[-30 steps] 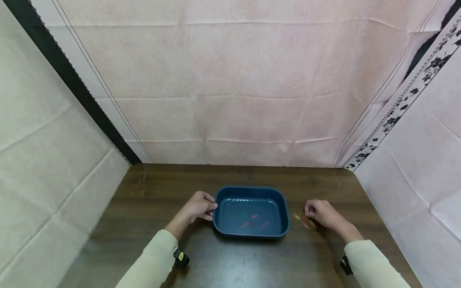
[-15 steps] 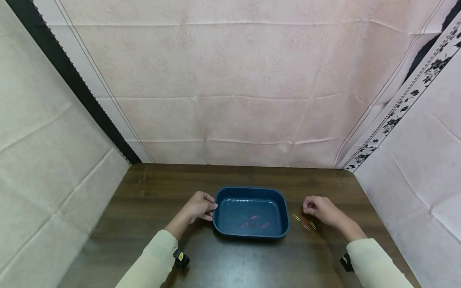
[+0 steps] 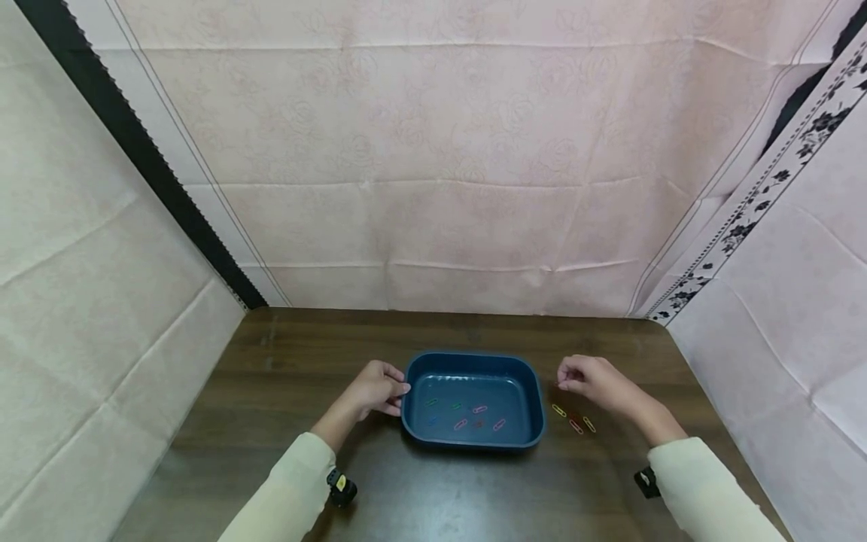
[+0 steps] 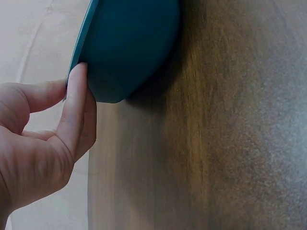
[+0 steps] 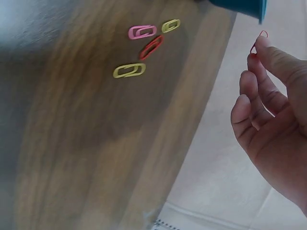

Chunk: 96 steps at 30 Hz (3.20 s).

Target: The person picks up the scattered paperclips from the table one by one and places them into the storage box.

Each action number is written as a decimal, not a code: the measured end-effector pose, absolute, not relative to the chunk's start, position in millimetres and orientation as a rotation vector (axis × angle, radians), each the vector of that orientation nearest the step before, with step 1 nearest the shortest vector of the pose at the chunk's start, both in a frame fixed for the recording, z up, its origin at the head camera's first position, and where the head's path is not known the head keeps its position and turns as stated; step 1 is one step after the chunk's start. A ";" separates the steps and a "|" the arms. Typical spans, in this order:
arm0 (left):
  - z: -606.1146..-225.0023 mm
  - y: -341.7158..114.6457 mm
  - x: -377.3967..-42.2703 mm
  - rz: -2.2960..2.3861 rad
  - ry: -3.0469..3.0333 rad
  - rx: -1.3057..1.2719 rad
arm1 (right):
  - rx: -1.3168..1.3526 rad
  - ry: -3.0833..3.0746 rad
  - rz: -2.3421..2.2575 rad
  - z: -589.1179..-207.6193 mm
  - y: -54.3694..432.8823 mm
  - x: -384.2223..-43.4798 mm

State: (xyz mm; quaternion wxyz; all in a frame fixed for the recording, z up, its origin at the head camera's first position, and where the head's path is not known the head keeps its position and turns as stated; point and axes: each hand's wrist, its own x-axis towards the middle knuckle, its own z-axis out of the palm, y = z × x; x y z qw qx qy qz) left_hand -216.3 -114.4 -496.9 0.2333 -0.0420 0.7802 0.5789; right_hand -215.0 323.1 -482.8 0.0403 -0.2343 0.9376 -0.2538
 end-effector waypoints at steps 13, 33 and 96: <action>-496.2 -114.0 -218.0 1.592 2.129 -0.125 | -0.787 2.797 -0.785 -467.2 297.9 -223.6; -499.1 -113.6 -218.9 1.584 2.145 -0.126 | -0.974 2.649 -0.729 -458.5 246.5 -231.6; -497.1 -111.4 -219.6 1.571 2.149 -0.143 | -0.880 2.485 -0.200 -485.1 199.1 -239.5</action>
